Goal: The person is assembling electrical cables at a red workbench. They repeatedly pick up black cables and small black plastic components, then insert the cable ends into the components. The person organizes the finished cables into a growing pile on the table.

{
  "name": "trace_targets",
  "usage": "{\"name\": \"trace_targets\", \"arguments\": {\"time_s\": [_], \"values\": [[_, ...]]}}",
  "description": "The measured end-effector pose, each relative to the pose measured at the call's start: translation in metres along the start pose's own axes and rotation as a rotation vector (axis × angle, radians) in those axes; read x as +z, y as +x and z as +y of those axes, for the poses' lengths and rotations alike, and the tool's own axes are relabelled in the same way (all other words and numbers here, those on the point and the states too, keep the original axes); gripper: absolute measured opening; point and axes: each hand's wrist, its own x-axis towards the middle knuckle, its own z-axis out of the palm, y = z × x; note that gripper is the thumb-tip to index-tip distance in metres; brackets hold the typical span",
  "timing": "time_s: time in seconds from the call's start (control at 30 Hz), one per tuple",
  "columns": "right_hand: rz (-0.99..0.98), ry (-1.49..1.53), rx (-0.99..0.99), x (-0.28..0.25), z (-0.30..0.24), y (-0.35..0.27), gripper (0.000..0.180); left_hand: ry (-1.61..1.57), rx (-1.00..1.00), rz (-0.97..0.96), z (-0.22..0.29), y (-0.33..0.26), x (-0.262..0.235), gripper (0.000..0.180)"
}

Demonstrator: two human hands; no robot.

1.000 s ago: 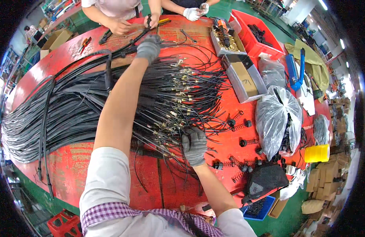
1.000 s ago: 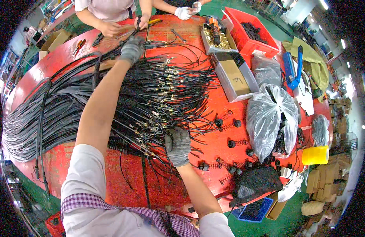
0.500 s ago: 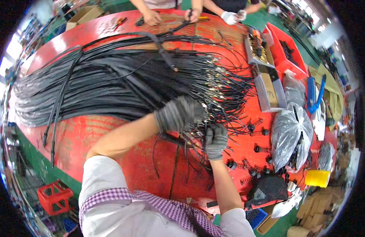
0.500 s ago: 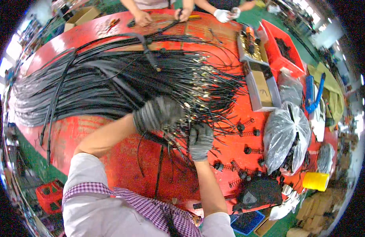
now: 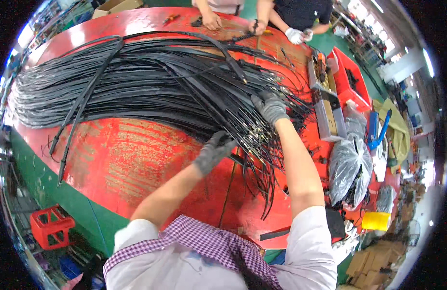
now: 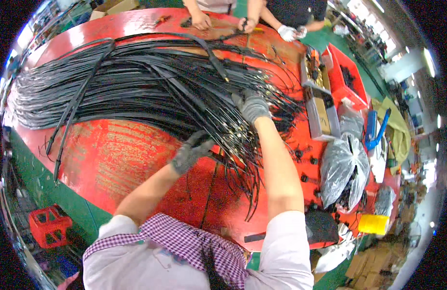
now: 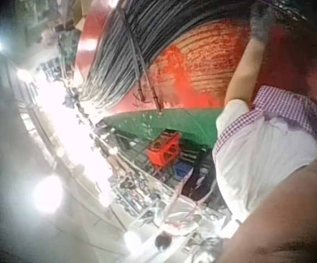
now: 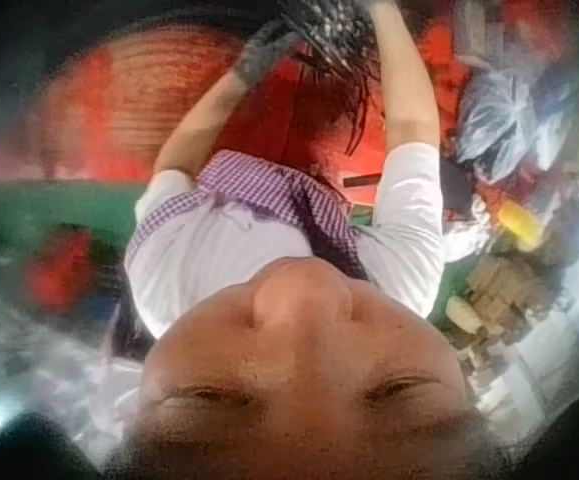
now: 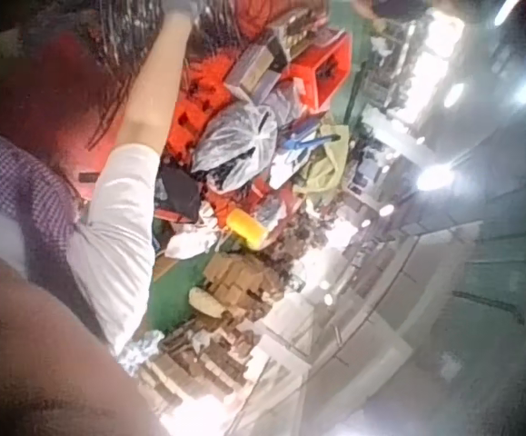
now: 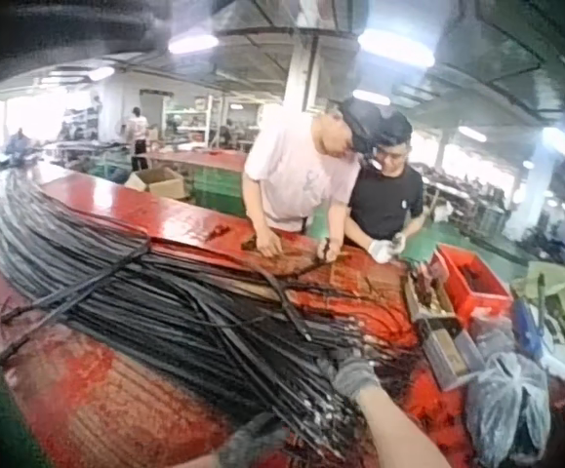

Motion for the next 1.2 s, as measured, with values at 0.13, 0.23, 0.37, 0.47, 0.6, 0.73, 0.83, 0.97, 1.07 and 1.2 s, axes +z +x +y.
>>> {"name": "trace_targets", "arguments": {"time_s": [0.13, 0.23, 0.37, 0.47, 0.6, 0.73, 0.83, 0.97, 1.07, 1.2], "values": [[-0.2, -0.009, -0.055, -0.001, -0.034, 0.015, 0.087, -0.504, -0.244, -0.025, 0.018, 0.038, 0.009, 0.033], [-0.282, 0.055, -0.144, 0.006, -0.04, 0.003, 0.084, -0.585, -0.243, -0.189, 0.018, 0.037, 0.003, 0.034], [-0.44, 0.316, -0.029, -0.012, -0.089, -0.039, 0.06, -0.429, -0.103, 0.042, 0.037, 0.008, 0.004, 0.028], [-0.325, 0.571, -0.101, -0.011, -0.119, -0.069, 0.061, -0.312, 0.032, 0.135, 0.052, -0.02, -0.017, 0.025], [-0.324, 0.668, -0.171, -0.005, -0.16, -0.09, 0.05, -0.123, 0.05, 0.132, 0.095, -0.069, -0.055, 0.026], [-0.131, 0.767, -0.368, 0.045, -0.196, -0.121, 0.042, -0.059, -0.04, 0.116, 0.118, -0.118, -0.092, 0.025], [-0.183, 0.86, -0.208, 0.081, -0.213, -0.147, 0.046, 0.053, -0.141, 0.134, 0.104, -0.142, -0.121, 0.029], [-0.322, 0.724, -0.038, 0.115, -0.195, -0.158, 0.052, 0.018, -0.275, 0.265, 0.025, -0.14, -0.141, 0.037], [-0.248, 0.579, -0.006, 0.13, -0.164, -0.152, 0.056, 0.021, -0.09, 0.259, -0.01, -0.127, -0.137, 0.036], [-0.146, 0.364, -0.106, 0.138, -0.128, -0.142, 0.051, 0.793, -0.158, 0.074, 0.009, -0.118, -0.155, 0.034]]}}
